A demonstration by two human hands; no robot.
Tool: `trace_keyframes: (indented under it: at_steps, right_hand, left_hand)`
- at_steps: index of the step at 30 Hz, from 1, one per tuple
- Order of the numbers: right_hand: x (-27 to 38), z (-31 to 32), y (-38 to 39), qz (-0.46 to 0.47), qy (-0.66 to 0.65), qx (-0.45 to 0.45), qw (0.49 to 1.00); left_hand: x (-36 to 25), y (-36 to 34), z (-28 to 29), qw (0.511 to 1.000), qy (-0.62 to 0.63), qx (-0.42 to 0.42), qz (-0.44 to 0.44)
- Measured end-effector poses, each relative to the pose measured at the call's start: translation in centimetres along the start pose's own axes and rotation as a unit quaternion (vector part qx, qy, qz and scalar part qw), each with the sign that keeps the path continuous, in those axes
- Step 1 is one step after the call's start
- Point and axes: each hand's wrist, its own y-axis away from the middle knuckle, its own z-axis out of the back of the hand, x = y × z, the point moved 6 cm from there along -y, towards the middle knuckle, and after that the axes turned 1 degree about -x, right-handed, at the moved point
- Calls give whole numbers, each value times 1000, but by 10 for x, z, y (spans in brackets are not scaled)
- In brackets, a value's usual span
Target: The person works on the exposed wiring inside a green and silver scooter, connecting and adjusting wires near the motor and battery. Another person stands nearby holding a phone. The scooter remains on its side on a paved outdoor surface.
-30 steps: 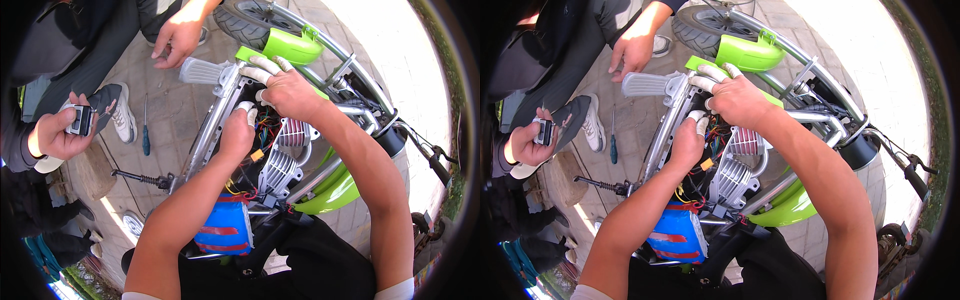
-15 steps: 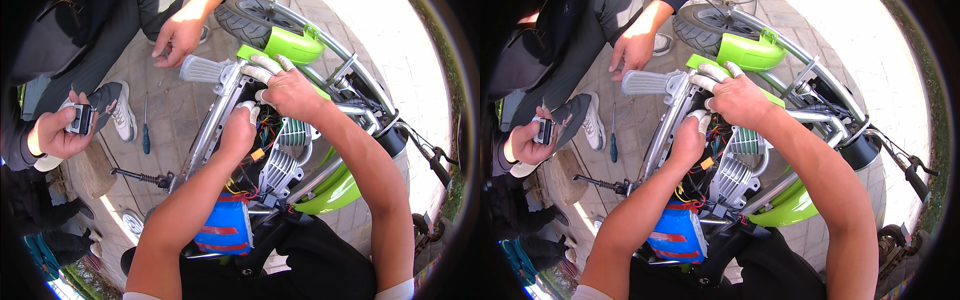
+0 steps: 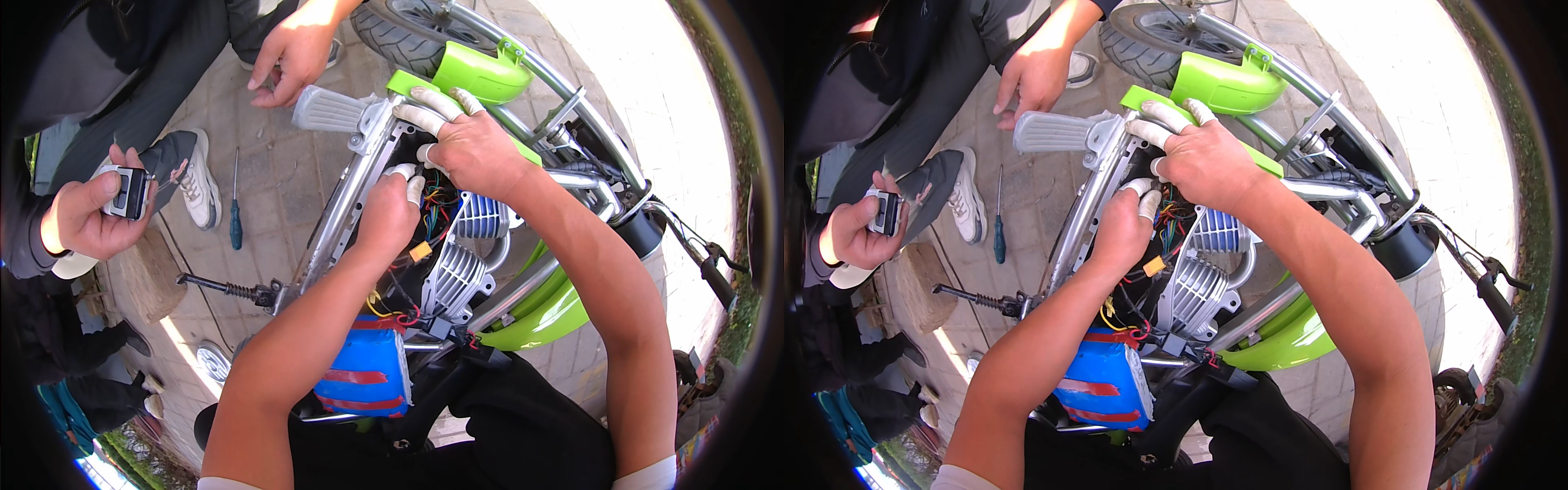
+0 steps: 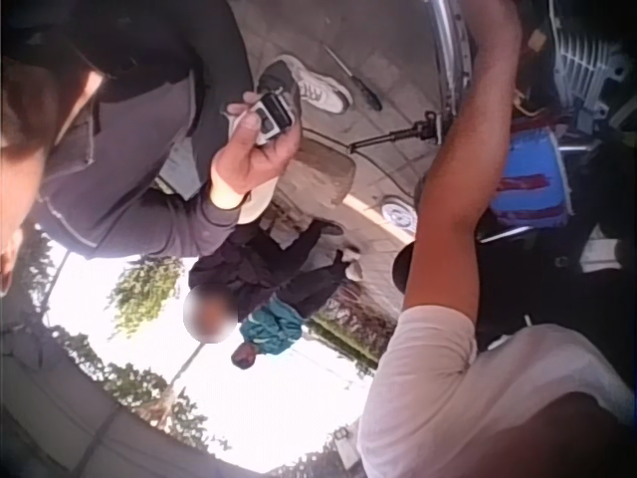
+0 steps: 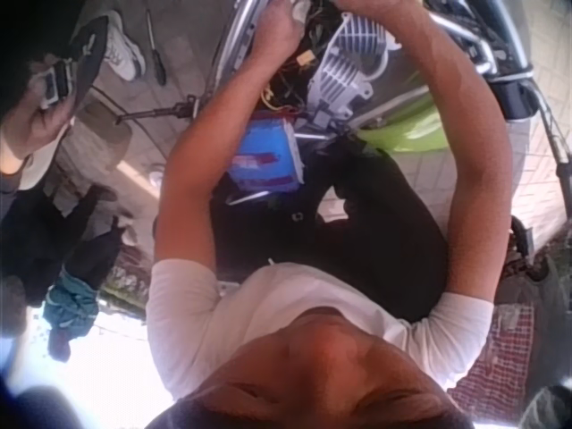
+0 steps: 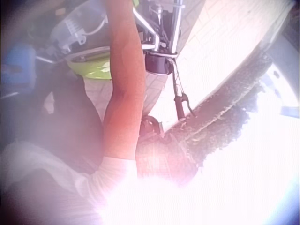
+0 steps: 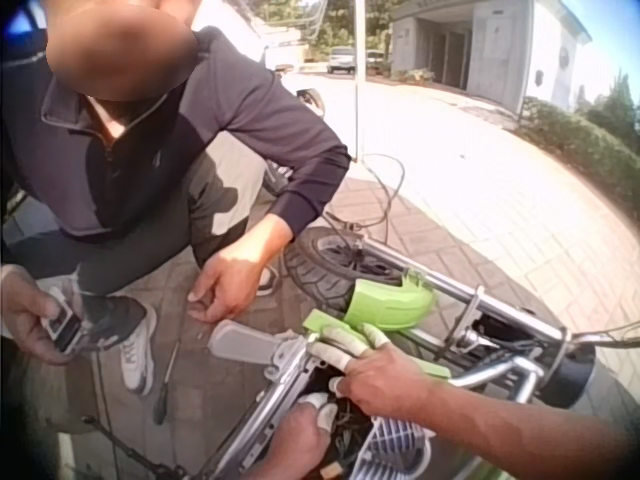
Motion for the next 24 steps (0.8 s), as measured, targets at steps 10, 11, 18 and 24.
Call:
trace_keyframes:
  at_steps: [10,11,18,24]
  right_hand:
    - [2,3,-2,5,0,26,1000]
    - [2,2,-1,7,3,20,1000]
    - [2,0,-4,-12,-8,18,1000]
    - [0,7,1,9,13,-46,999]
  left_hand:
    - [3,0,-4,1000,-23,-5,0]
    - [2,0,-5,1000,-25,-3,-2]
    - [-1,-5,-1,999,14,3,46]
    - [-1,-5,0,999,-32,26,35]
